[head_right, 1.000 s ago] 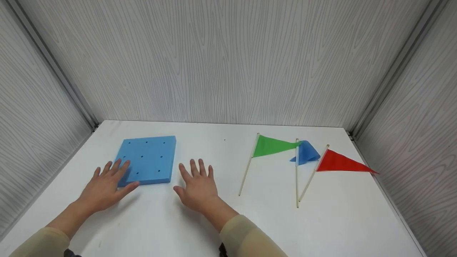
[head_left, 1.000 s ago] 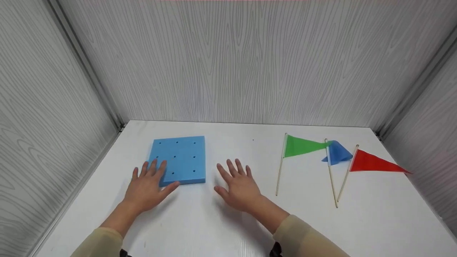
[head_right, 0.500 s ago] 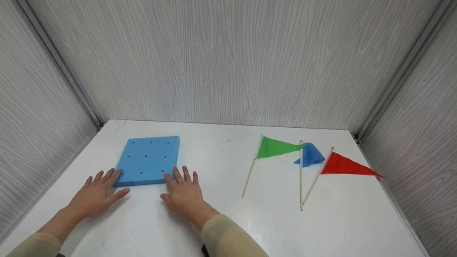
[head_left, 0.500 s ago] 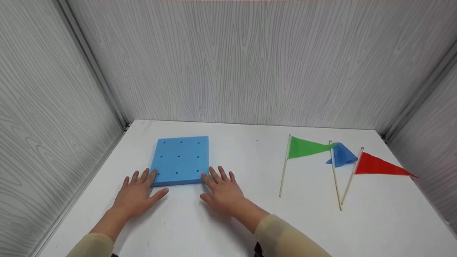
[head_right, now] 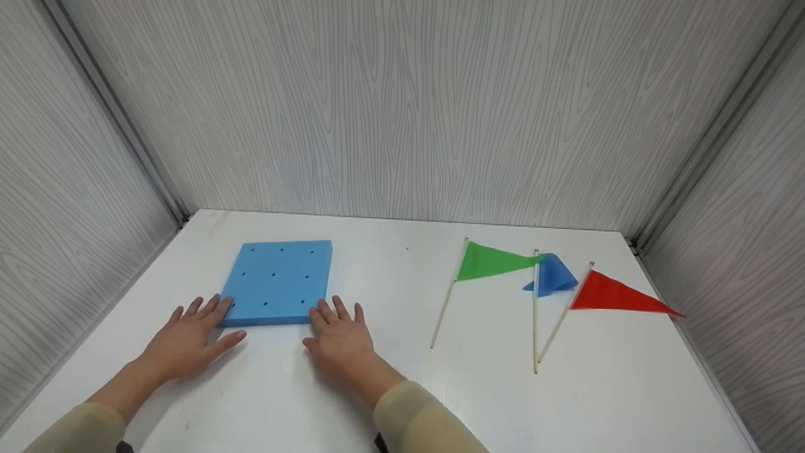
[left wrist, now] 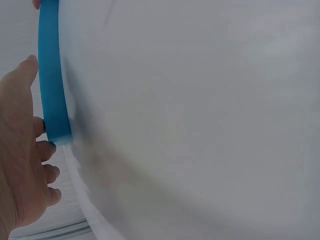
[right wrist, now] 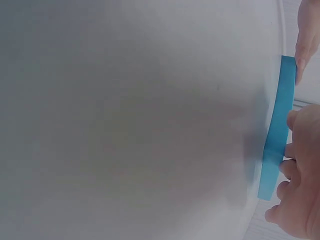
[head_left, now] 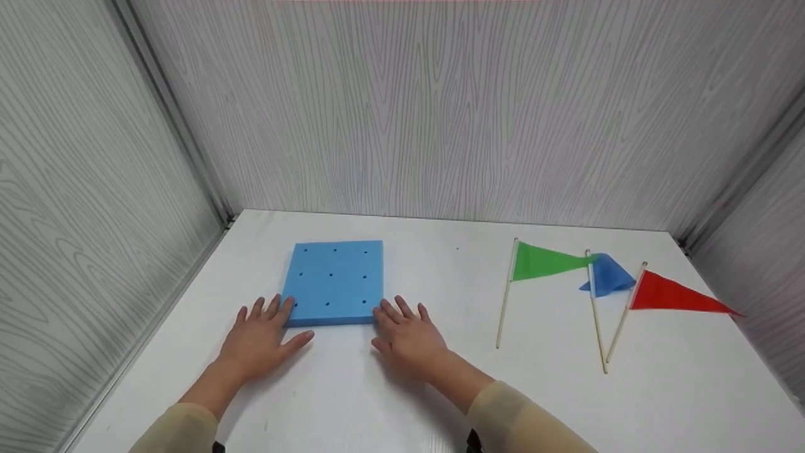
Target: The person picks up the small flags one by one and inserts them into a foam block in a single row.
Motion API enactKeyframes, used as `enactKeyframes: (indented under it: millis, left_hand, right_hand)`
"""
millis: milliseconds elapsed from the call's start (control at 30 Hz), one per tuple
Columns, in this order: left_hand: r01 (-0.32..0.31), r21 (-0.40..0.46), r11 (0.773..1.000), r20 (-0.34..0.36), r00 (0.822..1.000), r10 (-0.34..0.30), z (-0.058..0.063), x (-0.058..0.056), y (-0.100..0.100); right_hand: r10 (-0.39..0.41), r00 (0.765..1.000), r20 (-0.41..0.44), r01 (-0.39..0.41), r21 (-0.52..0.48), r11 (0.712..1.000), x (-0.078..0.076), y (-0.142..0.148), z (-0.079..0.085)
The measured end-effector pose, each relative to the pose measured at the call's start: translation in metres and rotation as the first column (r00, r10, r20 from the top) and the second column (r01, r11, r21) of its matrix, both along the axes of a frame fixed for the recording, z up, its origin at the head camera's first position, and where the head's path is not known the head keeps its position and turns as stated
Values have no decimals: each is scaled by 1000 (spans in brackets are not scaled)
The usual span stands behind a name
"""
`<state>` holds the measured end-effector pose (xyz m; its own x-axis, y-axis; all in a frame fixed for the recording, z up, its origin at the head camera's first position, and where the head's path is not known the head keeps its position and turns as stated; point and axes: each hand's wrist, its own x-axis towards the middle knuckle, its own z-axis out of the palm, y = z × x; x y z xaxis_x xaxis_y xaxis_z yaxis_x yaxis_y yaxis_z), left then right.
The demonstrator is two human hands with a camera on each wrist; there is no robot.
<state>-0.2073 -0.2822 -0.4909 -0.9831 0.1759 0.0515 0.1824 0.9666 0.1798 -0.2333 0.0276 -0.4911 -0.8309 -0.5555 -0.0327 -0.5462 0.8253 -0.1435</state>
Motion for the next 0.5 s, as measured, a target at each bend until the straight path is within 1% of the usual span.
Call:
enactKeyframes:
  millis: [133, 300, 500]
  left_hand:
    - [27, -4, 1000, 5, 1000, -27, 0, -4, 18]
    - [58, -16, 998, 15, 998, -58, -2, -11, 44]
    - [73, -24, 997, 35, 997, -72, -4, -16, 74]
  right_hand:
    - [0, 1000, -15, 0, -30, 1000, 3, 21, 0]
    - [-5, 1000, -7, 4, -79, 997, 5, 51, 1]
    - [-10, 1000, -4, 9, -131, 991, 6, 85, 1]
